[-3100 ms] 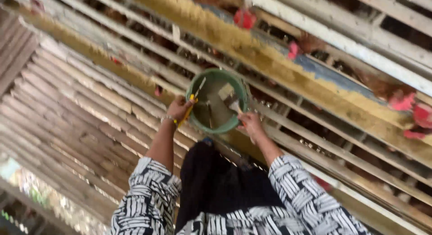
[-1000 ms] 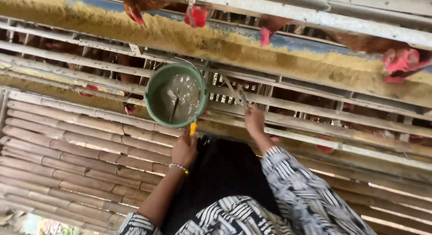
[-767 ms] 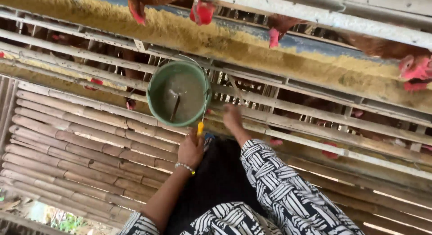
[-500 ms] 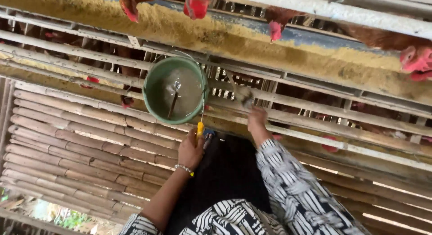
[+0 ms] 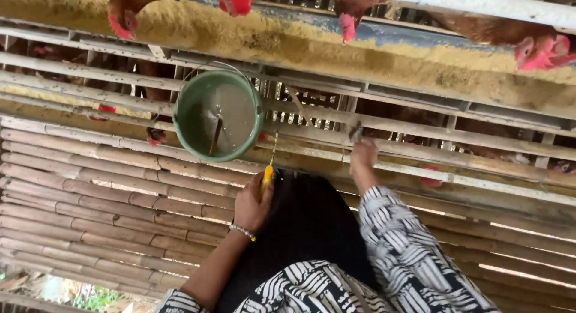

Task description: Using a brush to clean or apply a substance to a long pipe in a chicken coop while holding a bucket.

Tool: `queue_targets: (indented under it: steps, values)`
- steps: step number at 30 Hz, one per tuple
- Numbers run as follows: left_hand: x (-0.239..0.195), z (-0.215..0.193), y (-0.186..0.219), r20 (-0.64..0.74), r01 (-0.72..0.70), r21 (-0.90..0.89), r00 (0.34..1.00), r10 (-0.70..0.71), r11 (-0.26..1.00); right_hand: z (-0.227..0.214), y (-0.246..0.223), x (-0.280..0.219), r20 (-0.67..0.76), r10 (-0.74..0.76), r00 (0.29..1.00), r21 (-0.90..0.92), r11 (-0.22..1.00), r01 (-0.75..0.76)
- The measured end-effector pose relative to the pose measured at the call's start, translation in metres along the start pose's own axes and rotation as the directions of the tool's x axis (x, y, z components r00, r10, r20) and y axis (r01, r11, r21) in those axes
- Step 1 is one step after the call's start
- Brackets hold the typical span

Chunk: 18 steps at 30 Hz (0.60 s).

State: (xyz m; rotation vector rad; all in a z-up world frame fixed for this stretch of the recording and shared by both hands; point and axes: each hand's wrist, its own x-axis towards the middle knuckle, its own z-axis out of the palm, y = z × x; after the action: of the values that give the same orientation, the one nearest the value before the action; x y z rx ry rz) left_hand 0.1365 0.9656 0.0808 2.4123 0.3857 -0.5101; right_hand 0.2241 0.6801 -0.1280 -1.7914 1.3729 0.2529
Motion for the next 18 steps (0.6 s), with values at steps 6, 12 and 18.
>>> queue_targets:
  steps: [6,12,18]
  values:
    - [-0.001,-0.003,-0.006,0.215,0.226,-0.059,0.954,-0.208,0.972,0.056,-0.008,-0.102,0.405,-0.205,0.891,0.102,0.979,0.179]
    - [-0.007,-0.021,0.029,0.341,0.315,-0.178,0.908,-0.242,0.932,0.009,0.045,0.018,0.260,-0.061,0.964,-0.318,0.937,0.145]
    - [-0.007,-0.030,0.052,0.358,0.312,-0.164,0.903,-0.238,0.936,0.050,-0.009,-0.084,0.516,-0.237,0.823,0.135,0.972,0.194]
